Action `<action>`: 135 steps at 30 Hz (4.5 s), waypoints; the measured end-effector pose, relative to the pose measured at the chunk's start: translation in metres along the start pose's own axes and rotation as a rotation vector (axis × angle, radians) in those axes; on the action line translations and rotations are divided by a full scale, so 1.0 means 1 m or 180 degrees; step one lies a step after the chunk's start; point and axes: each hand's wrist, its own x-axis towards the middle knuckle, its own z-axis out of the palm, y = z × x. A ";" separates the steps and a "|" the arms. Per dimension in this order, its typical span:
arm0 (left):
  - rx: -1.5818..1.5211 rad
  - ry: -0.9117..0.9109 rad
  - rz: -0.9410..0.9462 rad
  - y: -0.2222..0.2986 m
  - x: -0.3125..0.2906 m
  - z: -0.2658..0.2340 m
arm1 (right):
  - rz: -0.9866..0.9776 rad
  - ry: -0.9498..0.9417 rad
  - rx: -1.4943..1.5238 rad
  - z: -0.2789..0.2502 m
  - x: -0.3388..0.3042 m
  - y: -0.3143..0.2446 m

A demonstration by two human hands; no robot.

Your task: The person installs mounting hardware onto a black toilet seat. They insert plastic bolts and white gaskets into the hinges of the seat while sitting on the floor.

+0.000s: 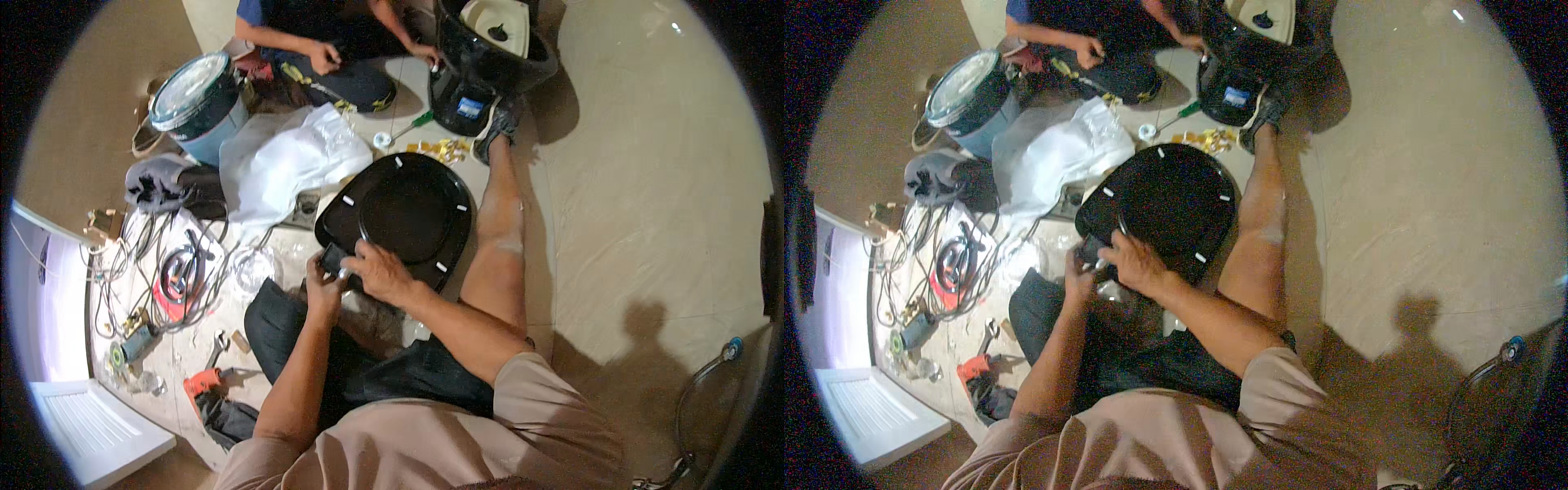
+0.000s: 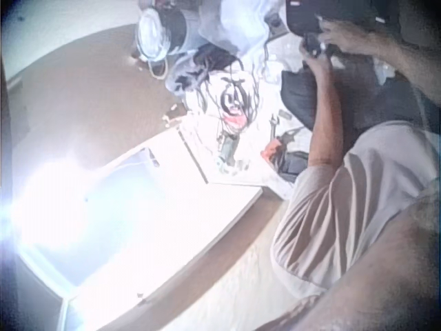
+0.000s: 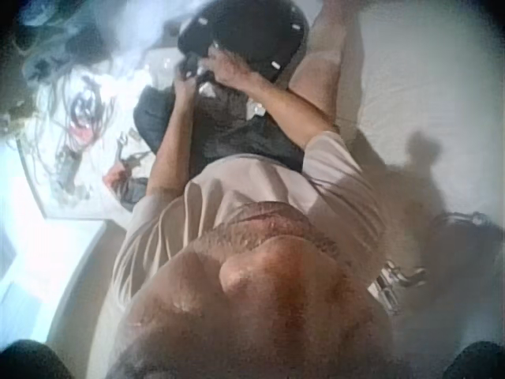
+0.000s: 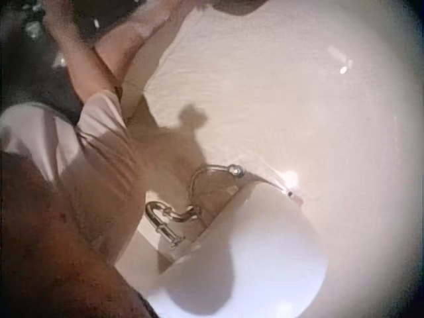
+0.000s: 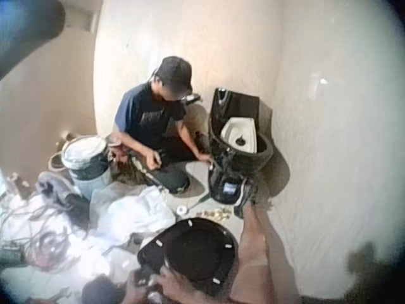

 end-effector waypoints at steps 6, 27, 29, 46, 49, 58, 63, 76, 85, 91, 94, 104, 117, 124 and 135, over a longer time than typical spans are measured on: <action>-0.0087 0.0017 -0.0173 0.001 -0.001 0.003 | 0.0169 0.0060 0.0100 0.001 -0.001 -0.002; -0.0197 0.0112 -0.0189 -0.002 -0.001 0.002 | 0.0023 0.0018 0.0012 0.003 -0.002 0.000; -0.0037 0.0139 -0.0124 0.001 0.000 0.003 | 0.0161 -0.0142 0.0002 0.003 -0.002 -0.001; -0.0025 0.0140 -0.0298 0.010 -0.003 0.007 | 0.0065 0.0096 0.0220 0.002 -0.007 -0.002; 0.0018 0.0138 -0.0261 0.009 -0.003 0.007 | -0.0004 0.0098 0.0250 0.003 -0.007 0.001; -0.0305 0.0168 -0.0439 0.004 -0.002 0.003 | 0.0006 0.0104 0.0275 0.009 -0.007 0.005; -0.0147 0.0217 -0.0468 0.003 -0.003 0.004 | 0.0155 -0.0017 0.0196 0.008 -0.007 0.003; -0.0100 0.0154 -0.0412 -0.001 0.000 0.003 | 0.0176 -0.0135 0.0199 0.006 -0.006 0.004; -0.0116 0.0111 -0.0317 -0.003 0.001 0.003 | 0.0174 0.0063 0.0231 0.007 -0.007 0.002; -0.0184 0.0116 -0.0327 -0.005 0.002 0.003 | 0.0317 0.0093 0.0192 0.010 -0.007 0.003; -0.0218 0.0092 -0.0335 -0.008 0.003 0.001 | 0.0369 0.0055 0.0220 0.010 -0.007 0.003; -0.0044 0.0131 -0.0421 0.005 -0.002 0.005 | 0.0673 -0.0073 0.0280 0.009 -0.010 0.001; 0.0195 0.0160 -0.0163 -0.005 0.001 0.003 | 0.0534 0.0136 0.0251 0.011 -0.013 0.004; 0.0235 0.0148 -0.0209 -0.012 0.005 0.001 | 0.0558 0.0061 0.0320 0.011 -0.013 0.006; -0.0254 0.0153 -0.0364 -0.009 0.004 0.001 | 0.0507 0.0074 0.0341 0.010 -0.014 0.004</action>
